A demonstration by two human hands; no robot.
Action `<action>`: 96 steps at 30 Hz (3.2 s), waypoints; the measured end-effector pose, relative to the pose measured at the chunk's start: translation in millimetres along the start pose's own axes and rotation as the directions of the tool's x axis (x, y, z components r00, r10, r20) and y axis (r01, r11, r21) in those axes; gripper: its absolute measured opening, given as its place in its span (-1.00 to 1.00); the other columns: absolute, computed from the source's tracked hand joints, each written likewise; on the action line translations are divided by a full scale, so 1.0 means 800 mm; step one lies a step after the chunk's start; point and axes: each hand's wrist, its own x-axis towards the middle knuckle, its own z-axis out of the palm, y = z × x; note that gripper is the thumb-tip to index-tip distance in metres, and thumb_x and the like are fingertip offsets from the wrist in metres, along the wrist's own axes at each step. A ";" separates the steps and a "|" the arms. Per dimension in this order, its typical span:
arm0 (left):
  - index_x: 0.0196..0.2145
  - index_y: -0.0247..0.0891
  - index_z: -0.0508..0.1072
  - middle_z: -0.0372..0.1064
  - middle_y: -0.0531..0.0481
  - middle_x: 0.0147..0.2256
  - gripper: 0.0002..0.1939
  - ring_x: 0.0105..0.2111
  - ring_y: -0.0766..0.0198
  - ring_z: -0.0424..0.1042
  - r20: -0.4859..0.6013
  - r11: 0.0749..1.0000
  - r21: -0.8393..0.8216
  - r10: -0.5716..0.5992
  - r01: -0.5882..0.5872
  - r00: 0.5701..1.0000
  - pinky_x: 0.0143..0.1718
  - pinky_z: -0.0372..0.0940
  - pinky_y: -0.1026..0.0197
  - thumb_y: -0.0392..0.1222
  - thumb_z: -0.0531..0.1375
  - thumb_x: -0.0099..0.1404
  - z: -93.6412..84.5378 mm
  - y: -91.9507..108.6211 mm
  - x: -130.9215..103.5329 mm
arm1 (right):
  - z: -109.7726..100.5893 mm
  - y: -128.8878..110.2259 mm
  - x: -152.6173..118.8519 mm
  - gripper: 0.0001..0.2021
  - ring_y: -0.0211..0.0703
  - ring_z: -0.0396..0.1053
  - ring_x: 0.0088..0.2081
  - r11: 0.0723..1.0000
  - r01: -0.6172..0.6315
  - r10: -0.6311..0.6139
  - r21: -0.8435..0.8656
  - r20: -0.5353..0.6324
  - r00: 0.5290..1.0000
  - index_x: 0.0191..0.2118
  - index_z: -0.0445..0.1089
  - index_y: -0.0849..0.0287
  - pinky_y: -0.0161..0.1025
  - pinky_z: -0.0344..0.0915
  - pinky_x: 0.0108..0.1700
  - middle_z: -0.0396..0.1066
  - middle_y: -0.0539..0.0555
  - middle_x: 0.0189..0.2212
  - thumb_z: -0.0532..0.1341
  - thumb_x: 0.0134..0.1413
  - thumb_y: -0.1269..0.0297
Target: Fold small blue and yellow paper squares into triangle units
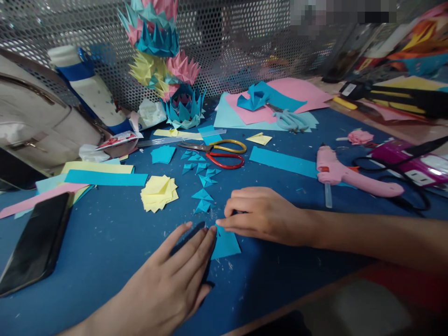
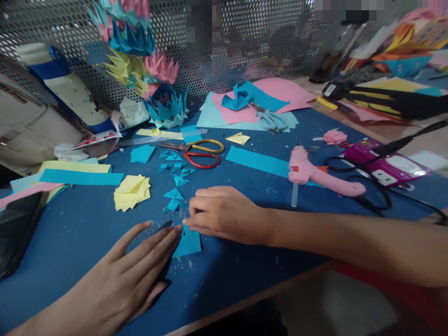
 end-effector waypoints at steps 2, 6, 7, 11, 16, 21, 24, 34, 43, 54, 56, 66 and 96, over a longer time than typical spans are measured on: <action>0.21 -0.52 0.34 0.22 -0.28 0.27 -0.50 0.24 0.00 0.23 0.002 1.000 0.000 -0.006 0.006 1.000 0.41 -0.32 -0.10 -0.07 0.10 0.49 0.001 0.001 0.000 | 0.001 0.001 -0.001 -0.69 -0.27 0.26 -0.33 0.999 -0.010 0.010 0.033 0.009 1.000 -0.17 0.53 0.16 -0.29 0.11 -0.31 0.47 0.03 -0.28 0.04 0.44 0.24; 0.19 -0.41 0.38 0.30 -0.17 0.23 -0.56 0.20 0.04 0.29 -0.049 0.991 -0.074 -0.115 0.112 0.992 0.40 -0.29 -0.06 -0.10 0.10 0.49 0.004 0.005 -0.001 | 0.002 0.004 -0.003 -0.72 -0.27 0.31 -0.27 0.995 -0.042 0.038 0.092 0.043 0.998 -0.06 0.51 0.14 -0.31 0.15 -0.28 0.47 0.05 -0.25 0.06 0.43 0.22; 0.19 -0.38 0.39 0.31 -0.15 0.22 -0.58 0.19 0.05 0.30 -0.060 0.986 -0.097 -0.141 0.135 0.988 0.40 -0.27 -0.05 -0.11 0.11 0.48 0.004 0.006 -0.002 | 0.002 0.004 -0.004 -0.73 -0.27 0.32 -0.27 0.994 -0.045 0.040 0.104 0.044 0.998 -0.06 0.51 0.15 -0.32 0.16 -0.28 0.48 0.05 -0.25 0.07 0.42 0.21; 0.19 -0.36 0.39 0.32 -0.14 0.22 -0.59 0.20 0.06 0.29 -0.076 0.978 -0.144 -0.164 0.152 0.983 0.39 -0.24 -0.06 -0.13 0.12 0.48 0.007 0.007 -0.004 | 0.004 0.004 -0.007 -0.72 -0.30 0.30 -0.33 0.997 0.010 -0.009 0.082 -0.010 1.000 -0.17 0.51 0.15 -0.30 0.14 -0.26 0.49 0.01 -0.29 0.07 0.43 0.21; 0.24 -0.37 0.33 0.28 -0.13 0.25 -0.58 0.23 0.07 0.24 -0.052 0.984 -0.127 -0.135 0.127 0.990 0.38 -0.25 -0.08 -0.23 0.02 0.51 0.009 0.005 -0.006 | 0.006 0.001 -0.006 -0.68 -0.30 0.28 -0.36 0.998 0.041 -0.042 -0.042 -0.016 0.999 -0.31 0.46 0.18 -0.28 0.11 -0.27 0.48 0.00 -0.32 0.04 0.45 0.27; 0.23 -0.40 0.34 0.26 -0.13 0.26 -0.58 0.24 0.08 0.23 -0.056 0.982 -0.147 -0.128 0.118 0.990 0.39 -0.26 -0.07 -0.28 0.00 0.49 0.011 0.003 -0.006 | 0.005 0.001 -0.004 -0.70 -0.28 0.26 -0.35 0.992 0.079 -0.079 -0.095 0.004 0.997 -0.31 0.45 0.17 -0.26 0.09 -0.30 0.47 -0.01 -0.32 0.03 0.44 0.32; 0.23 -0.41 0.34 0.27 -0.12 0.25 -0.58 0.23 0.09 0.24 -0.056 0.980 -0.152 -0.135 0.125 0.989 0.40 -0.27 -0.06 -0.27 0.01 0.49 0.010 0.003 -0.005 | 0.004 0.001 -0.005 -0.70 -0.29 0.26 -0.35 0.995 0.053 -0.052 -0.086 0.013 0.999 -0.31 0.44 0.17 -0.26 0.09 -0.30 0.47 -0.01 -0.31 0.04 0.44 0.30; 0.25 -0.39 0.32 0.21 -0.10 0.29 -0.58 0.24 0.14 0.23 -0.025 0.980 -0.168 -0.116 0.111 0.993 0.40 -0.31 -0.05 -0.30 -0.01 0.50 0.008 0.002 -0.005 | 0.005 0.001 -0.004 -0.69 -0.27 0.21 -0.37 0.992 0.071 -0.070 -0.108 0.012 0.997 -0.36 0.42 0.17 -0.22 0.04 -0.33 0.45 -0.04 -0.33 0.04 0.43 0.31; 0.25 -0.42 0.29 0.23 -0.12 0.28 -0.57 0.30 0.17 0.14 -0.001 0.975 -0.202 -0.095 0.093 0.995 0.41 -0.32 -0.01 -0.28 -0.06 0.52 0.005 -0.001 -0.002 | 0.004 0.001 -0.003 -0.66 -0.26 0.17 -0.40 0.991 0.090 -0.089 -0.096 0.017 0.996 -0.38 0.42 0.17 -0.23 0.03 -0.34 0.44 -0.04 -0.34 0.03 0.44 0.32; 0.26 -0.50 0.27 0.20 -0.19 0.29 -0.54 0.32 0.13 0.11 0.039 0.984 -0.170 -0.037 0.043 0.999 0.41 -0.35 -0.02 -0.33 -0.03 0.47 -0.001 -0.003 0.001 | 0.007 0.002 -0.005 -0.69 -0.28 0.20 -0.37 0.998 0.043 -0.043 -0.036 -0.001 0.999 -0.36 0.43 0.19 -0.27 0.06 -0.34 0.44 -0.02 -0.33 0.07 0.42 0.28; 0.25 -0.53 0.28 0.23 -0.21 0.27 -0.54 0.30 0.12 0.15 0.046 0.989 -0.146 -0.012 0.019 0.999 0.41 -0.36 -0.03 -0.34 -0.02 0.46 -0.004 -0.005 0.003 | 0.007 0.002 -0.005 -0.70 -0.28 0.20 -0.37 0.998 0.042 -0.042 -0.037 -0.005 0.999 -0.37 0.43 0.19 -0.27 0.06 -0.35 0.43 -0.02 -0.34 0.09 0.41 0.28; 0.24 -0.55 0.29 0.26 -0.22 0.25 -0.54 0.28 0.12 0.23 0.051 0.994 -0.105 0.017 -0.012 0.999 0.40 -0.26 -0.05 -0.33 -0.03 0.46 -0.006 -0.007 0.004 | 0.008 0.001 -0.005 -0.69 -0.29 0.20 -0.38 0.999 0.034 -0.034 -0.030 0.001 0.999 -0.37 0.43 0.20 -0.28 0.06 -0.34 0.44 -0.02 -0.34 0.07 0.42 0.28; 0.28 -0.51 0.25 0.22 -0.22 0.27 -0.49 0.31 0.08 0.17 0.085 0.990 -0.125 0.071 -0.061 0.994 0.41 -0.31 -0.11 -0.35 0.01 0.41 -0.016 -0.014 0.005 | 0.008 -0.005 -0.002 -0.72 -0.32 0.33 -0.37 0.984 -0.144 0.144 0.103 0.009 0.990 -0.24 0.48 0.21 -0.34 0.15 -0.33 0.46 0.00 -0.37 0.10 0.41 0.18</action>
